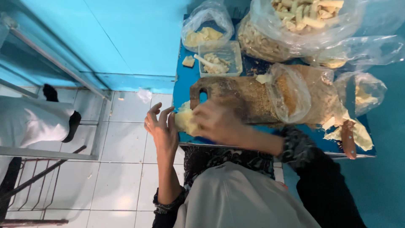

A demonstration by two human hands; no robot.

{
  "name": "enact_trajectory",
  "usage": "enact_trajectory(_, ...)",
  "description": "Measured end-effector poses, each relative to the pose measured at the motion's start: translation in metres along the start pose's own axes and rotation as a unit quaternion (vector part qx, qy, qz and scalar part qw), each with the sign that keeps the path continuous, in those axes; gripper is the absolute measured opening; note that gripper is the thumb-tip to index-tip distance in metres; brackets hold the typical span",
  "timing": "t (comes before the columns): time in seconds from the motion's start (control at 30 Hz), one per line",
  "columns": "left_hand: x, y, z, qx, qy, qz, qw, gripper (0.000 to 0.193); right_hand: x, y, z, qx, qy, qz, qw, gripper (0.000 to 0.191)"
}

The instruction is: The person folds flat dough pieces by hand on a wooden cutting board, pressing and shaping each piece, then sets the folded pieces aside and places some into a plastic bag. A knife rests on the table beside the board and bags of prepared dough pieces sit nearby.

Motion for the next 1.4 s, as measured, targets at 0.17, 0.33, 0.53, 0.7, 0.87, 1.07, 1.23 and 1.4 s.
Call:
enact_trajectory(0.17, 0.007, -0.007, 0.007, 0.022, -0.002, -0.01, 1.0, 0.019, -0.007, -0.005, -0.056, 0.084, -0.11, -0.059, 0.989, 0.018)
enact_trajectory(0.33, 0.005, 0.006, 0.008, 0.054, -0.008, -0.047, 0.997, 0.02, 0.008, 0.079, -0.072, -0.311, -0.138, -0.256, 0.905, 0.018)
enact_trajectory(0.53, 0.005, 0.035, 0.011, 0.194, 0.019, -0.026, 0.98, 0.027, 0.047, 0.117, -0.076, -0.686, -0.013, -0.36, 0.632, 0.016)
enact_trajectory(0.7, 0.004, 0.055, -0.003, 0.217, -0.028, -0.035, 0.975, 0.034, 0.057, 0.099, -0.065, -0.704, 0.017, -0.403, 0.585, 0.017)
enact_trajectory(0.87, 0.009, 0.068, -0.002, 0.109, -0.015, -0.114, 0.987, 0.034, 0.043, 0.067, -0.019, -0.242, 0.016, -0.307, 0.92, 0.017)
enact_trajectory(1.07, 0.012, 0.054, 0.012, 0.131, 0.001, -0.078, 0.988, 0.027, 0.115, 0.078, 0.081, 0.077, 0.055, -0.392, 0.915, 0.014)
enact_trajectory(1.23, 0.008, 0.061, 0.003, 0.199, -0.021, -0.072, 0.977, 0.022, 0.124, 0.065, 0.071, -0.053, 0.137, -0.419, 0.896, 0.015)
enact_trajectory(1.4, 0.007, 0.072, 0.0, 0.212, -0.035, -0.1, 0.971, 0.022, 0.088, 0.04, 0.022, 0.038, 0.094, -0.289, 0.952, 0.01)
Point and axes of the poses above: each hand's wrist, its own x-axis away from the middle knuckle, its own z-axis out of the back of the hand, y = z × x, the point moved 8 cm from there along -x, towards the middle knuckle, and after that the axes turned 11 degrees about -y, right-handed, at the moved point
